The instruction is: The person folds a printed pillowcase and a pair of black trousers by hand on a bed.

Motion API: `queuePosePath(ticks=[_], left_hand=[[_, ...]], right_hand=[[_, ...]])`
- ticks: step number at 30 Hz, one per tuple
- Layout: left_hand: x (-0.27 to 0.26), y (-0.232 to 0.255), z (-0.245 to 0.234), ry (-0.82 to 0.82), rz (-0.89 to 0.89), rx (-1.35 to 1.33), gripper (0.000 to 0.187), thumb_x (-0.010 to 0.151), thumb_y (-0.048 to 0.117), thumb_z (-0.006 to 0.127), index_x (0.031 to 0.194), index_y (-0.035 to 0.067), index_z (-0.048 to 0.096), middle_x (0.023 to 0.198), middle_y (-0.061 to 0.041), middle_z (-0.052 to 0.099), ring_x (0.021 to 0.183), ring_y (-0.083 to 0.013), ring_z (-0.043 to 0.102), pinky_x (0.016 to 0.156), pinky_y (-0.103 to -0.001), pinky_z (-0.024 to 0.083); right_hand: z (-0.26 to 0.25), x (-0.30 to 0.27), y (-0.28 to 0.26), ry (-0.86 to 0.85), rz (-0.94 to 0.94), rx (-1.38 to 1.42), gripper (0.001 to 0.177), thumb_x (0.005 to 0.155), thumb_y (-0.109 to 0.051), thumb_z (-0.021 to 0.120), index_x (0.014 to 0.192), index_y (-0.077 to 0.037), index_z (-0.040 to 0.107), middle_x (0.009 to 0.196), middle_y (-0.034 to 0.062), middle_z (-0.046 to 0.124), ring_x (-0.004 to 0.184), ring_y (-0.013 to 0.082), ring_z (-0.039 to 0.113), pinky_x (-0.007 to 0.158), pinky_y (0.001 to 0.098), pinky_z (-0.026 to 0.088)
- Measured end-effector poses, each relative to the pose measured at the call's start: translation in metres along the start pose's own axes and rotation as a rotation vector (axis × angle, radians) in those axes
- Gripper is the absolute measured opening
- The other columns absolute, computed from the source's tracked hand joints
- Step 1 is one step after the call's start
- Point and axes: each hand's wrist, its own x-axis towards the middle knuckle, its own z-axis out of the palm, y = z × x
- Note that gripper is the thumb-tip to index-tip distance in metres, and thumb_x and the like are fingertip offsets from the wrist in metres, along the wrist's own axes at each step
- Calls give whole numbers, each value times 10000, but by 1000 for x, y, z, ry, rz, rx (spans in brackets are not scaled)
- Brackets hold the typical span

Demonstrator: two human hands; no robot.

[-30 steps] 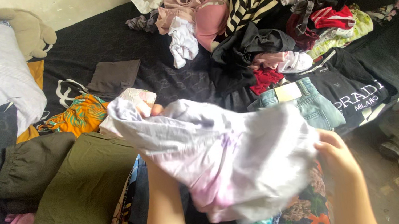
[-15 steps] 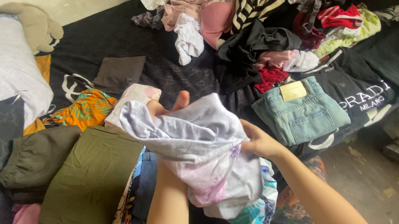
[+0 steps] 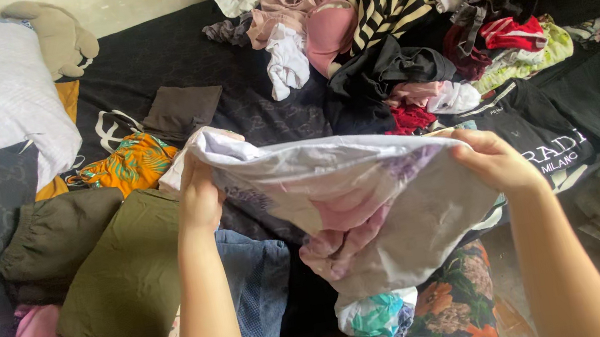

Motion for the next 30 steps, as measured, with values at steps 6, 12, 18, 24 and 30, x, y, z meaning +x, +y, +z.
queuePosePath(ticks=[6,12,18,24,30], left_hand=[[21,-6,-9,-32,102,45,295,1124,226,485,1266,13,630,1180,-28,661,1091,-100,573,988,-259,455],[31,10,3,-22,-3,-217,201,1023,173,684,1100,-10,711,1066,-68,719,974,-150,678,887,-296,550],[31,39,35,42,227,501,137,851,68,798,970,1,796,1075,-65,748,851,-149,710,711,-301,603],[34,42,51,-186,715,1159,215,724,52,863,881,-20,734,993,-118,719,926,-214,655,814,-339,555],[56,-15,-25,-405,-71,-92,94,1084,75,672,1025,14,714,991,-32,713,929,-105,661,891,-281,531]], right_hand=[[15,9,-57,270,81,-745,307,992,-84,620,1278,-114,726,1092,119,731,943,207,710,846,347,553],[-16,-9,-27,471,-16,-623,311,1076,-110,527,1303,-111,739,1040,83,682,830,189,637,751,332,535],[-95,-33,23,620,-220,253,419,1127,-448,645,1074,-34,687,920,62,709,798,160,676,743,305,555],[-135,-55,-17,498,-204,418,404,1131,-383,719,985,-12,654,913,95,701,767,168,660,732,309,535],[-181,-56,-37,242,94,-449,339,878,-285,836,837,14,681,757,63,618,745,135,565,720,305,464]])
